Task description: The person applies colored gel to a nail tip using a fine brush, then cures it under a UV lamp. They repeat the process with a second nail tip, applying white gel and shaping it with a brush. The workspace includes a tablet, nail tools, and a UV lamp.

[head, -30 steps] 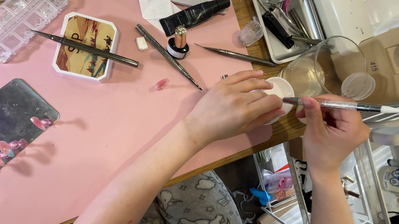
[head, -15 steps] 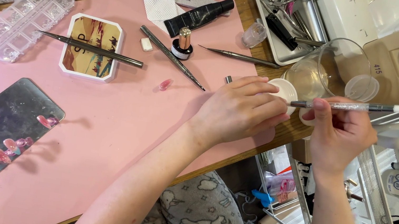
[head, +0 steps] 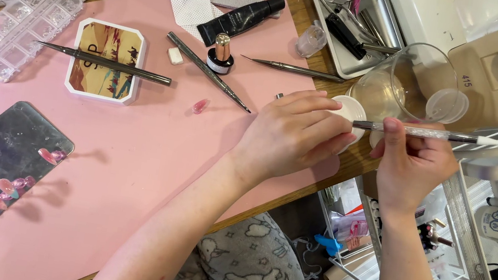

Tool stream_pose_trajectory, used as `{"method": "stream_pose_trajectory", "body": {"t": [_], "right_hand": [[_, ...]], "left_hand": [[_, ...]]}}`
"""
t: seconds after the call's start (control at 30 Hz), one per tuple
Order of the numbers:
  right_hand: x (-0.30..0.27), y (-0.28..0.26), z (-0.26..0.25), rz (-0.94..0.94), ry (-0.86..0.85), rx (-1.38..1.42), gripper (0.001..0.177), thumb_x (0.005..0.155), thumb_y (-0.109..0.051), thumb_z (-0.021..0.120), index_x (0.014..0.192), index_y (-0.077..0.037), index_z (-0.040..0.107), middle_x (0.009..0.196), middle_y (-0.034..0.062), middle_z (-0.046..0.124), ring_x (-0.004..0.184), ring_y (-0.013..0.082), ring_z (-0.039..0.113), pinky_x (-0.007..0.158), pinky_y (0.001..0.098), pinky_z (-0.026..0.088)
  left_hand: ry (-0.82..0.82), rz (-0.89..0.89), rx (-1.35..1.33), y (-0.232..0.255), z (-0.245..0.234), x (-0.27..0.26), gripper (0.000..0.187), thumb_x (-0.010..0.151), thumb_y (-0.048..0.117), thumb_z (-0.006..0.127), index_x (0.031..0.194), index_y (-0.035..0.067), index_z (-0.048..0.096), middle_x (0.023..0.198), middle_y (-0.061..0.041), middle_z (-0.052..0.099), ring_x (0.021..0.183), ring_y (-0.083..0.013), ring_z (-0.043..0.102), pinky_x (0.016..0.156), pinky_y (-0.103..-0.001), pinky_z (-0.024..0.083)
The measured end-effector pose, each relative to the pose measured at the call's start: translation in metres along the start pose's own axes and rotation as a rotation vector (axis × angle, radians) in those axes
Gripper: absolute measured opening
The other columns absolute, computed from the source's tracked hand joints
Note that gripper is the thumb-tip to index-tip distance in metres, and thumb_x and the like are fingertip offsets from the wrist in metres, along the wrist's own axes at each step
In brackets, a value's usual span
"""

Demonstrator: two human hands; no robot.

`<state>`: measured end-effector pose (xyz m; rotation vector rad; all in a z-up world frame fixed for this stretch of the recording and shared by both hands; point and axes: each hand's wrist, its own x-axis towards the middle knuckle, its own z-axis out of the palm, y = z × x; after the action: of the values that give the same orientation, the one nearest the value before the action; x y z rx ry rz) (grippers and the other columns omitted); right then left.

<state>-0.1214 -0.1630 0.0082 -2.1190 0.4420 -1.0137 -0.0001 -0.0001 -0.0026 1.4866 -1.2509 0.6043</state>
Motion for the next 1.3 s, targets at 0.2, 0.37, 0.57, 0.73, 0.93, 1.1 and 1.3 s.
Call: {"method": "stream_pose_trajectory", "body": {"t": [0.2, 0.37, 0.57, 0.73, 0.93, 1.1, 1.3], "right_hand": [[0.0, 0.0, -0.005, -0.01, -0.019, -0.123, 0.039, 0.109, -0.028, 0.074, 0.089, 0.002, 0.06, 0.062, 0.0106, 0.062, 0.054, 0.0126, 0.058, 0.054, 0.0226, 0.041], [0.001, 0.002, -0.013, -0.081, 0.033, -0.041, 0.039, 0.109, -0.031, 0.07, 0.092, 0.002, 0.06, 0.073, 0.0148, 0.065, 0.057, 0.018, 0.063, 0.051, 0.024, 0.042], [0.002, 0.003, -0.019, -0.064, 0.072, -0.037, 0.042, 0.109, -0.037, 0.069, 0.096, 0.001, 0.062, 0.083, 0.0162, 0.068, 0.062, 0.02, 0.067, 0.053, 0.0239, 0.043], [0.003, -0.001, -0.021, -0.092, 0.087, -0.048, 0.042, 0.109, -0.036, 0.069, 0.096, 0.004, 0.063, 0.078, 0.0161, 0.065, 0.06, 0.0203, 0.066, 0.051, 0.023, 0.038], [0.003, -0.002, -0.022, -0.104, 0.082, -0.017, 0.038, 0.11, -0.031, 0.069, 0.099, 0.004, 0.061, 0.076, 0.0178, 0.064, 0.058, 0.0196, 0.063, 0.052, 0.0235, 0.04], [0.003, -0.004, -0.024, -0.114, 0.077, 0.012, 0.04, 0.109, -0.032, 0.068, 0.1, 0.006, 0.062, 0.079, 0.0195, 0.065, 0.058, 0.0209, 0.062, 0.051, 0.0248, 0.043], [0.004, 0.011, -0.031, -0.229, 0.009, 0.069, 0.03, 0.111, -0.028, 0.062, 0.106, 0.001, 0.061, 0.077, 0.0144, 0.063, 0.061, 0.0178, 0.063, 0.052, 0.0247, 0.048]], "left_hand": [[-0.042, 0.051, 0.085, -0.003, 0.005, -0.004, 0.014, 0.102, 0.019, 0.069, 0.092, 0.011, 0.065, 0.083, -0.003, 0.07, 0.098, -0.021, 0.074, 0.101, -0.038, 0.056], [-0.031, 0.004, 0.021, -0.004, 0.008, -0.005, 0.016, 0.1, 0.017, 0.071, 0.089, 0.009, 0.062, 0.083, -0.006, 0.072, 0.097, -0.0238, 0.074, 0.097, -0.041, 0.058], [-0.033, -0.105, -0.124, 0.0, -0.003, 0.006, 0.009, 0.103, 0.014, 0.065, 0.098, 0.006, 0.064, 0.096, -0.009, 0.073, 0.096, -0.0286, 0.073, 0.091, -0.041, 0.057], [-0.068, -0.17, -0.06, -0.01, 0.002, -0.004, 0.01, 0.101, 0.014, 0.072, 0.109, 0.011, 0.069, 0.116, -0.001, 0.075, 0.112, -0.0265, 0.071, 0.1, -0.04, 0.056], [-0.029, -0.179, -0.027, -0.005, 0.003, 0.0, 0.007, 0.099, 0.016, 0.073, 0.101, 0.009, 0.073, 0.112, -0.002, 0.075, 0.112, -0.0281, 0.068, 0.097, -0.041, 0.056], [-0.044, -0.239, -0.07, -0.005, 0.001, 0.003, 0.012, 0.103, 0.014, 0.067, 0.108, 0.005, 0.073, 0.112, -0.006, 0.075, 0.107, -0.0288, 0.069, 0.099, -0.04, 0.056], [-0.018, -0.455, -0.271, -0.001, -0.011, 0.015, 0.01, 0.101, 0.017, 0.066, 0.095, 0.009, 0.066, 0.105, -0.005, 0.076, 0.1, -0.0221, 0.072, 0.092, -0.034, 0.054]]}}
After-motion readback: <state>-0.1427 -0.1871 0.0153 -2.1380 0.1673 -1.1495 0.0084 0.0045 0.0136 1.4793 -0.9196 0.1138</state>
